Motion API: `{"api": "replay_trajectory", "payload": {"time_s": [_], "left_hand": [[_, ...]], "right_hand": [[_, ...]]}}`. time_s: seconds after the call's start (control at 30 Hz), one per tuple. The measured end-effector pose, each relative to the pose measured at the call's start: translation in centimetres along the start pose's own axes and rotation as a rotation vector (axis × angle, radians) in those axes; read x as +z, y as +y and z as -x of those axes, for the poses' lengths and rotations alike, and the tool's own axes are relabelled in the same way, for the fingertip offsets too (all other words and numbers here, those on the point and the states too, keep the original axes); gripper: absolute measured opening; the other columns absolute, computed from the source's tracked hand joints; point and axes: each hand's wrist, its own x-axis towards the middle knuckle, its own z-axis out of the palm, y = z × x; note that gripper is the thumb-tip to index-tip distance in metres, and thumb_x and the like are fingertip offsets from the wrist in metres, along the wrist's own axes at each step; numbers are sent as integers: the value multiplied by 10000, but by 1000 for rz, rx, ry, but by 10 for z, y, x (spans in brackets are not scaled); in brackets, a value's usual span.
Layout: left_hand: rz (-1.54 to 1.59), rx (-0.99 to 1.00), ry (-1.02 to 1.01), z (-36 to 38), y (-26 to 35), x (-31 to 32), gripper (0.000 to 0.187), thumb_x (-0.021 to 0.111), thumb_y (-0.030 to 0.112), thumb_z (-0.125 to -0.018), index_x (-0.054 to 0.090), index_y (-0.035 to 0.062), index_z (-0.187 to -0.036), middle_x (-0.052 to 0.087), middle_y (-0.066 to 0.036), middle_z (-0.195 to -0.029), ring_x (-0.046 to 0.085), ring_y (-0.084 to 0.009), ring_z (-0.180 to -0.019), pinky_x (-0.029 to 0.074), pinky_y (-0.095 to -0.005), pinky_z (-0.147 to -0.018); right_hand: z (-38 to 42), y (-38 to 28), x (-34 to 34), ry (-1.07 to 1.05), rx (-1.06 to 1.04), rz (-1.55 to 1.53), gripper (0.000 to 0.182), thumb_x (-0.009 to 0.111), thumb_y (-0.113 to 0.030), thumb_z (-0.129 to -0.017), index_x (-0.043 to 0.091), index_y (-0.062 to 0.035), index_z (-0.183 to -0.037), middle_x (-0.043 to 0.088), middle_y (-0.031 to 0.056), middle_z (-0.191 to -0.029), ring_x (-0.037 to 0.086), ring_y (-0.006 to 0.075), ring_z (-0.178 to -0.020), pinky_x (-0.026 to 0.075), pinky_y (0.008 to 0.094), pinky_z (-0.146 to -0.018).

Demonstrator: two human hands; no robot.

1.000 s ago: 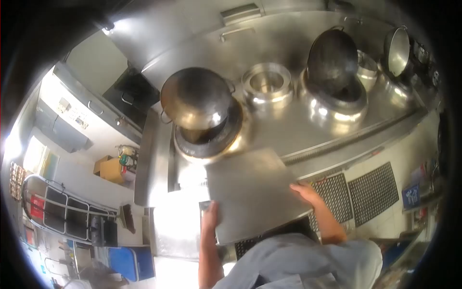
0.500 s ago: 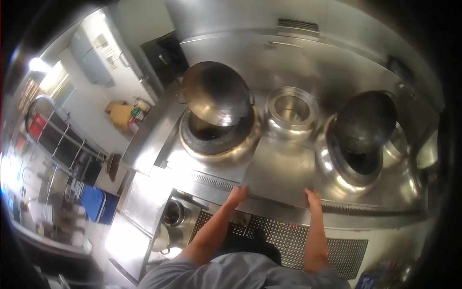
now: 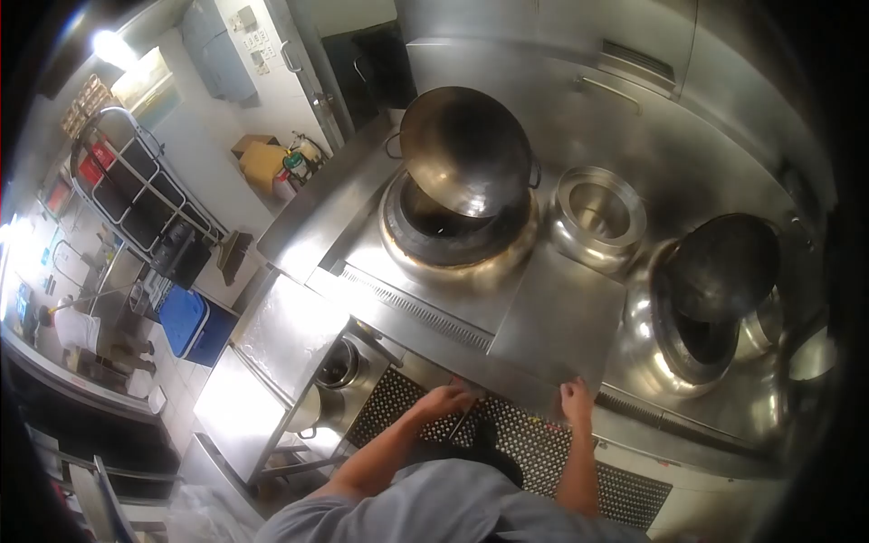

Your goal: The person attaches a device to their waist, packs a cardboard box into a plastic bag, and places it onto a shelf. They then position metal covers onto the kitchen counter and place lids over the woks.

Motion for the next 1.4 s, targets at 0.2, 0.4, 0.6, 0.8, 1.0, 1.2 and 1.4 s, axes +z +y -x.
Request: {"api": "replay_trajectory", "payload": {"time_s": [0.2,0.4,0.6,0.8,1.0,1.2,1.4], "left_hand": [[340,-404,485,149,-143,-87,361,521,334,-972,661,1,-963,668,-77,-830,608,-160,-785,480,-323,-728],[468,-337,1133,307,-210,-169,305,512,247,-974,606,-38,-1028,654,-134,-951,612,-223,-892,488,-321,-769],[-384,-810,1368,442,-331,-199,475,542,311,-948,503,-4,-1301,479,-297,-1293,503,-411,-1158,422,-452,-961],[-378,-896,1244,487,-356,-184,664,553,359,-945,300,58,-1481,273,-349,-1474,261,-486,-1375,261,-479,-1123],[161,-974,1394,493,-337,-169,768,506,408,-971,199,-97,-1463,253,-311,-1505,288,-398,-1398,252,-387,-1149],[105,-966,1362,497,-375,-171,762,434,390,-1002,162,-186,-1423,223,-358,-1490,274,-424,-1395,232,-396,-1159],[-83,-1091,1442,481,-370,-169,695,362,365,-1018,231,-207,-1390,265,-394,-1449,302,-462,-1362,233,-427,-1156]], "right_hand": [[-15,-87,-11,22,52,-169,300,549,-242,-938,650,-35,-1132,682,187,-1068,642,348,-1012,497,413,-889],[68,-384,84,-671,-443,-346,406,582,-297,-873,634,-46,-1188,666,182,-1126,651,335,-1023,503,382,-906],[232,-615,210,-1078,-874,-476,436,566,-245,-853,581,36,-1186,616,263,-1123,588,392,-1074,468,442,-933],[284,-697,275,-936,-643,-299,453,597,-295,-853,567,58,-1136,528,259,-1214,502,417,-1147,401,532,-962],[258,-692,281,-791,-460,-160,603,600,-393,-880,480,68,-1250,469,247,-1285,425,404,-1232,363,533,-1012],[258,-675,297,-976,-453,-251,675,601,-428,-873,437,91,-1272,476,285,-1277,432,447,-1247,374,531,-1029],[225,-626,242,-796,-844,-475,328,576,-310,-905,649,-9,-1015,629,177,-972,610,337,-997,492,421,-874]]}}
